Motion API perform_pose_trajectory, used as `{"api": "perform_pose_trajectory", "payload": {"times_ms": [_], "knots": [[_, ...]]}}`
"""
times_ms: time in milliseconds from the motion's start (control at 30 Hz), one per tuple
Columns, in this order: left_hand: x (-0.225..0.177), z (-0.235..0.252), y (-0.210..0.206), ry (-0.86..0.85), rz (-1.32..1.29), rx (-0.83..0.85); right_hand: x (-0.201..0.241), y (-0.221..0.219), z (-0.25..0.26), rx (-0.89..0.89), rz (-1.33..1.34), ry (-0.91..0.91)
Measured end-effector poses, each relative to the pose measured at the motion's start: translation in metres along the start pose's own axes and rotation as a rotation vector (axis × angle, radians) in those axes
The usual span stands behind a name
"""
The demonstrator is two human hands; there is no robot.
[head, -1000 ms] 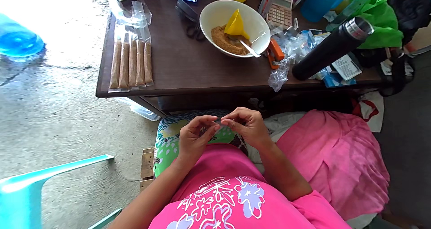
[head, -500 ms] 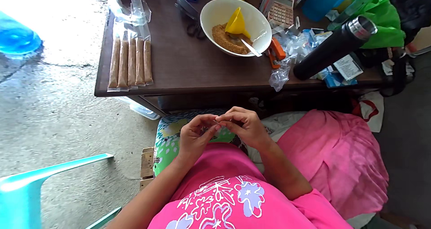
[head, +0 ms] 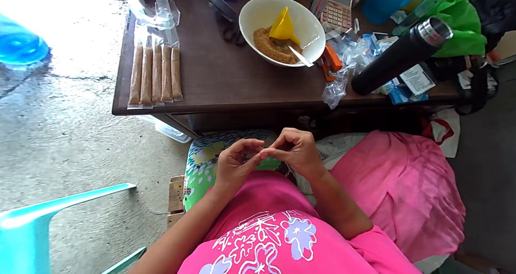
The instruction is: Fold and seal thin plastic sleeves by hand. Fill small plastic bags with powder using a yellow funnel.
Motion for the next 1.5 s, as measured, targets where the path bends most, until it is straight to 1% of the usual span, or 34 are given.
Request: {"api": "perform_pose_trajectory", "payload": {"times_ms": [100,267,433,600,833,933,1200,1400,1500], "knots": [[-0.001,-0.001,0.000,-0.009,-0.003,-0.007,-0.001,-0.002,-0.001,0.015,0.029,0.006],[-0.002,-0.001,0.000,-0.010,-0.020,-0.009,-0.003,-0.001,0.000,0.102,0.005,0.120],[-0.003,-0.001,0.002,-0.011,0.001,-0.049,-0.003,0.000,0.000,0.218,0.029,0.066],[-0.003,-0.002,0.000,-0.023,-0.007,-0.031,-0.005,0.004,0.000,0.116,0.017,0.025],[-0.003,-0.004,-0.003,-0.023,-0.019,-0.004,-0.004,-0.001,-0.002,0.026,0.008,-0.013],[-0.006,-0.004,-0.006,-0.030,-0.032,0.022,-0.007,-0.002,-0.001,0.024,0.043,0.005],[-0.006,0.000,0.000,-0.034,-0.014,-0.036,-0.013,0.011,0.001,0.039,0.071,-0.027],[-0.006,0.002,0.002,-0.053,-0.018,-0.084,-0.009,-0.001,-0.006,0.043,-0.007,-0.056],[-0.006,0.002,0.003,-0.057,-0.010,-0.090,-0.007,-0.006,-0.005,0.037,-0.022,-0.040]]}}
Point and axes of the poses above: each hand's wrist, its own z-axis towards the middle knuckle, its own y-axis out of the back of the hand, x = y × z, the point moved 4 cm from there along z, towards the middle knuckle, and after that the axes turned 14 degrees about -x, right-handed, at the moved point
